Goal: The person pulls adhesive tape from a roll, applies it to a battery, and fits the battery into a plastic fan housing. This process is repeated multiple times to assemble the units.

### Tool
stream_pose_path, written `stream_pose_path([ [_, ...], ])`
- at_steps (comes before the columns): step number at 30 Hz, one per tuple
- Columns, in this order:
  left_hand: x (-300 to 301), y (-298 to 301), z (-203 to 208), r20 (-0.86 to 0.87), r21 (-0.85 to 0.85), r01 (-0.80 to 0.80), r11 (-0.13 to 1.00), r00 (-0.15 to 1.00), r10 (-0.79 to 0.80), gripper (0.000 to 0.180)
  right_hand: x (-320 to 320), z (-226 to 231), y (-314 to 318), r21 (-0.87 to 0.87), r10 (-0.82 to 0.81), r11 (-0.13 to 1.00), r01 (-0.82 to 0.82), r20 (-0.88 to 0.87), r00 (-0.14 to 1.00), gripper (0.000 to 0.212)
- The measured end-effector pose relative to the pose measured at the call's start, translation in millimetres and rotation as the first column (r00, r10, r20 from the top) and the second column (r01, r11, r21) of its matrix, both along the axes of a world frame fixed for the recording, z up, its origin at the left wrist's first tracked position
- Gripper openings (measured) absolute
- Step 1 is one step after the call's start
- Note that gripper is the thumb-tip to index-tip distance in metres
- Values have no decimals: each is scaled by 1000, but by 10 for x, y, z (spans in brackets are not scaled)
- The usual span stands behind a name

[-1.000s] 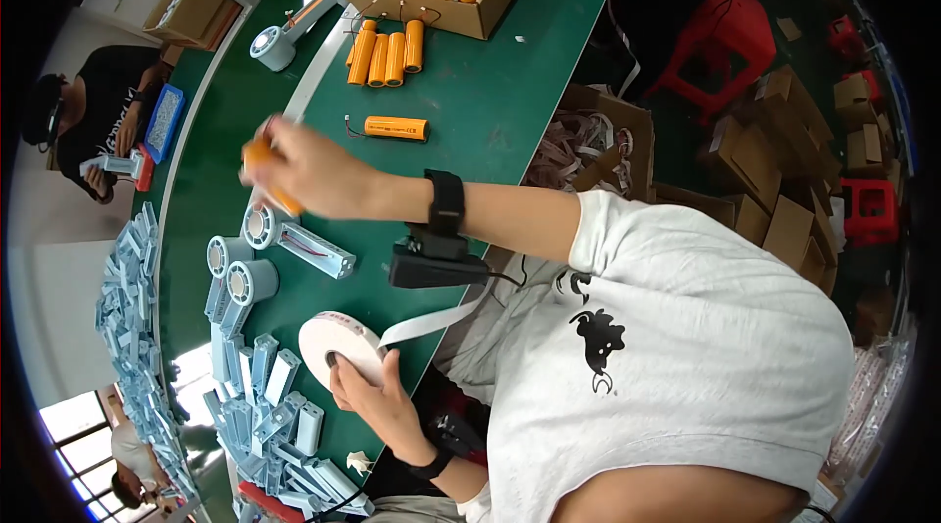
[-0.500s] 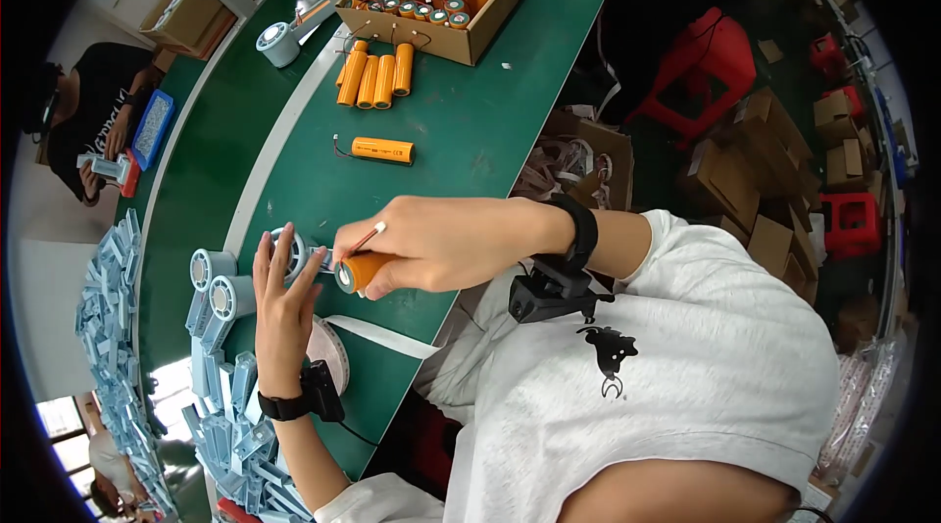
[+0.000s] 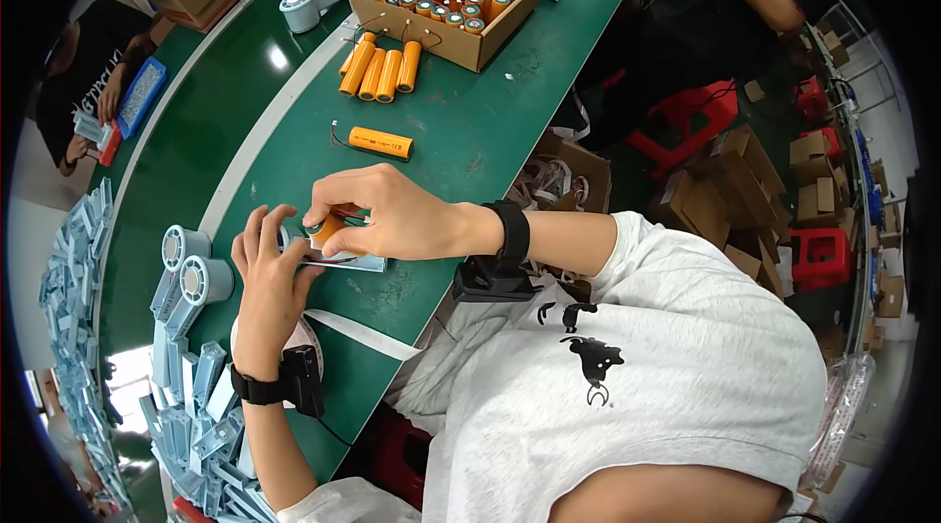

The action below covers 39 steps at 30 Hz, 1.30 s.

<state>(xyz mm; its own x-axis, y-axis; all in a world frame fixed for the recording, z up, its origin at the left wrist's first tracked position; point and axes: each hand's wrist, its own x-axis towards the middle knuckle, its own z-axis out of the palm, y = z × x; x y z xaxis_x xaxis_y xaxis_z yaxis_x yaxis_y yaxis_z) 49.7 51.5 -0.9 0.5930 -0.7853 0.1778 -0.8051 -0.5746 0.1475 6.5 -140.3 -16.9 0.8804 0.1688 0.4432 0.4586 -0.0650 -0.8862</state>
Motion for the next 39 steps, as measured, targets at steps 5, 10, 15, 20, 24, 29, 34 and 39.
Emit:
stream_pose_path([
  [5, 139, 62, -65, -397, -384, -105, 917, 916, -61, 17, 16, -11, -23, -296, -7, 951, 88, 265, 964, 20],
  [10, 130, -1, -73, -613, -435, -312, 844, 790, -24, 16, -22, 63, 8, -450, 74, 884, 123, 396, 915, 20],
  [15, 100, 10, -141, -546, -446, -304, 842, 838, 13, 19, -49, 54, 8, -351, 12, 924, 151, 422, 906, 20],
  [20, 44, -25, -126, -328, -420, -183, 889, 944, 40, 19, -74, 75, 66, -300, 6, 942, 148, 459, 889, 20],
  [24, 25, -30, -95, -326, -358, -177, 917, 944, 55, 19, -5, -7, 19, -573, 71, 816, 82, 239, 968, 18],
  [29, 79, 41, -178, -371, -368, -200, 908, 927, 54, 26, 184, 135, 75, -714, 178, 685, -141, -24, 984, 21],
  [34, 86, 67, -100, -671, -474, -429, 769, 741, 0, 45, 365, 116, 198, -732, 197, 616, -292, -215, 956, 31],
  [39, 105, 88, -25, -440, -261, -136, 956, 898, 8, 64, 240, -346, 163, -427, 136, 902, -72, 123, 983, 36],
])
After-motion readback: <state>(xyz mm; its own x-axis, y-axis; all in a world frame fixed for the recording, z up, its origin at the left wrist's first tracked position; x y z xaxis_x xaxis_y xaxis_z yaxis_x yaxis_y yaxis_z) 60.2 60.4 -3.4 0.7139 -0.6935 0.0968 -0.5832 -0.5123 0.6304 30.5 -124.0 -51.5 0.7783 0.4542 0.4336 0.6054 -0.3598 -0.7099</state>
